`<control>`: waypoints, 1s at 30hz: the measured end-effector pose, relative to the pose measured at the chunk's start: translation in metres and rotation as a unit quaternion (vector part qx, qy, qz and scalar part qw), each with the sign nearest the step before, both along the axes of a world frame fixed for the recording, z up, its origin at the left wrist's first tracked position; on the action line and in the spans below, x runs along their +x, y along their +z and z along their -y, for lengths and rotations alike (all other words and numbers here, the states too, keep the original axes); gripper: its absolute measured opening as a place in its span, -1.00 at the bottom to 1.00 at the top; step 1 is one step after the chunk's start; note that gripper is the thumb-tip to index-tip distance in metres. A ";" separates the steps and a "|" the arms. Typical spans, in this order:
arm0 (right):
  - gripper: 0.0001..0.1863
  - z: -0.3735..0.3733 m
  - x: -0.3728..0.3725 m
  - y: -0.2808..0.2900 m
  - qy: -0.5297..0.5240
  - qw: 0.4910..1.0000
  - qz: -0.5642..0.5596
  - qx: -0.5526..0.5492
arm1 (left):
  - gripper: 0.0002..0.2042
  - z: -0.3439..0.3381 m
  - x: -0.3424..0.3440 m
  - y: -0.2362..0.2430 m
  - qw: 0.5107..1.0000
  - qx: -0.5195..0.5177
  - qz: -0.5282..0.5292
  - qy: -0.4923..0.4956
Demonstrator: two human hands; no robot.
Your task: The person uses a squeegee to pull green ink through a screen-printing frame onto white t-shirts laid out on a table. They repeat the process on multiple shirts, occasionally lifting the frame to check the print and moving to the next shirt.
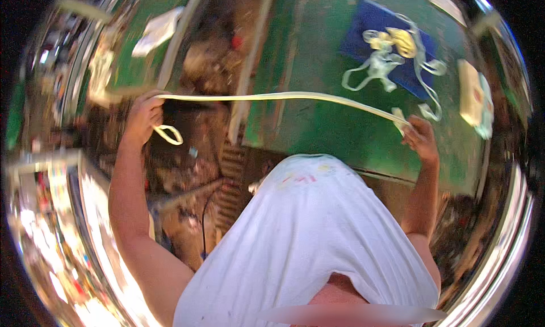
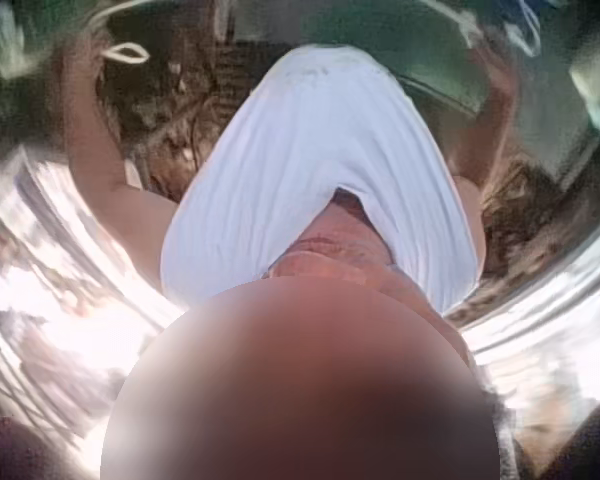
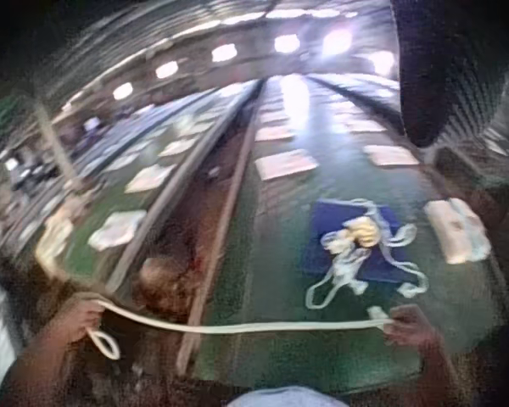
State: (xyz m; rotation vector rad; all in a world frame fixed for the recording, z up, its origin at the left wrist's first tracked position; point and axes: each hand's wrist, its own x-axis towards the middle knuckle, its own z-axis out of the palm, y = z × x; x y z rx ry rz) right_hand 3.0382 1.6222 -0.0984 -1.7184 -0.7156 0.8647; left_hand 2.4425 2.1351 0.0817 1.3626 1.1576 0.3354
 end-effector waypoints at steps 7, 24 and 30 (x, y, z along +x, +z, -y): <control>-0.77 -0.015 0.021 -0.024 0.104 0.982 -0.138 0.074 | -0.80 0.151 -0.150 -0.029 0.952 -0.237 0.149 0.127; -0.61 -0.148 0.034 0.054 0.261 0.961 -0.060 0.072 | -0.76 0.424 -0.221 -0.078 0.925 -0.291 -0.172 0.174; -0.46 -0.135 0.035 0.059 0.330 0.943 -0.008 0.034 | -0.66 0.558 -0.128 -0.121 0.894 -0.367 -0.226 -0.120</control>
